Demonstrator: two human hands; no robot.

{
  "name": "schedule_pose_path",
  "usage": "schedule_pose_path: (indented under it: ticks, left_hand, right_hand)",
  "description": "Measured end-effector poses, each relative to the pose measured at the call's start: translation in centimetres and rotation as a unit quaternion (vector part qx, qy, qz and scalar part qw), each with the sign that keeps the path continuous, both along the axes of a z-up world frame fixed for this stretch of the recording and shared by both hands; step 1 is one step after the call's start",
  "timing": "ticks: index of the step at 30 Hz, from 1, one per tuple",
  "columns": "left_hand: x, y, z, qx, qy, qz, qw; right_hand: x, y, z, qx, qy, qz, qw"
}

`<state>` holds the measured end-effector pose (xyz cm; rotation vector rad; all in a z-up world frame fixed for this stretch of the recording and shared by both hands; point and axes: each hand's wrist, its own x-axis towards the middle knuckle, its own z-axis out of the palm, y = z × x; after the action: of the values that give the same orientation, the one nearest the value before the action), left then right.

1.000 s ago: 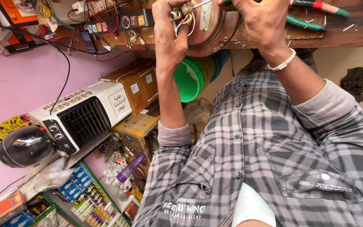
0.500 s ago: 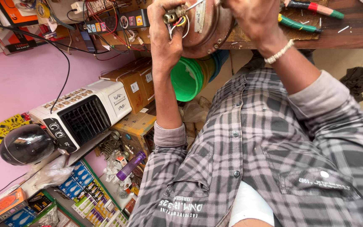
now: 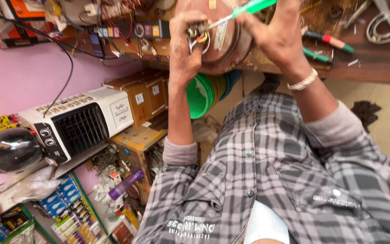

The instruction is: The person works on a circular electrical component, using pliers to strip and connect red wires to terminals. They manipulate the wires and component on a cluttered workbench, occasionally adjusting their grip and the position of the object.

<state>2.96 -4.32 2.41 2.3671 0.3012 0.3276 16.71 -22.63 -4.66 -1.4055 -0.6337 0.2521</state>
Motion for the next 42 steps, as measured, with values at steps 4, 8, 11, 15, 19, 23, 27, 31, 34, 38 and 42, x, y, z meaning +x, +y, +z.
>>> schedule_pose_path:
  ticks: [4,8,11,15,19,23,27,31,34,38,42]
  left_hand:
    - [-0.4,0.1,0.0,0.021,0.002,0.000,1.000]
    - [0.0,0.3,0.1,0.011,-0.001,-0.014,1.000]
    - [-0.5,-0.2,-0.4,0.011,-0.002,-0.010,1.000]
    - [0.2,0.5,0.3,0.017,-0.009,-0.002,1.000]
    - [1.1,-0.5,0.1,-0.010,-0.017,-0.007,1.000]
    - [0.3,0.3,0.4,0.035,-0.014,-0.006,0.999]
    - [-0.2,0.6,-1.2,0.023,-0.013,0.005,1.000]
    - [-0.3,0.6,-1.8,0.020,-0.031,-0.005,0.999]
    - [0.1,0.7,-1.3,0.026,-0.027,-0.010,0.999]
    - [0.0,0.7,-1.4,0.022,-0.008,-0.003,1.000]
    - [0.2,1.1,-1.8,0.022,-0.012,-0.027,0.999]
  right_hand:
    - [-0.2,0.1,0.3,-0.014,0.040,0.013,0.999]
    - [-0.2,0.3,1.0,0.100,0.157,0.075,0.980]
    - [0.1,0.0,1.1,0.002,0.166,0.086,0.982]
    - [1.3,0.4,2.1,-0.007,-0.087,0.002,0.996]
    - [1.8,0.1,2.5,-0.017,-0.032,0.021,0.999]
    - [1.4,0.7,2.3,0.066,-0.084,0.026,0.994]
    - [0.6,0.2,1.5,-0.004,0.247,0.087,0.965]
    - [0.3,0.3,1.0,0.087,0.086,0.107,0.987]
    - [0.3,0.7,1.1,0.039,-0.008,0.036,0.999]
    - [-0.5,0.6,0.7,0.172,0.136,0.103,0.970]
    - [-0.7,0.8,-0.9,0.056,0.026,0.000,0.998]
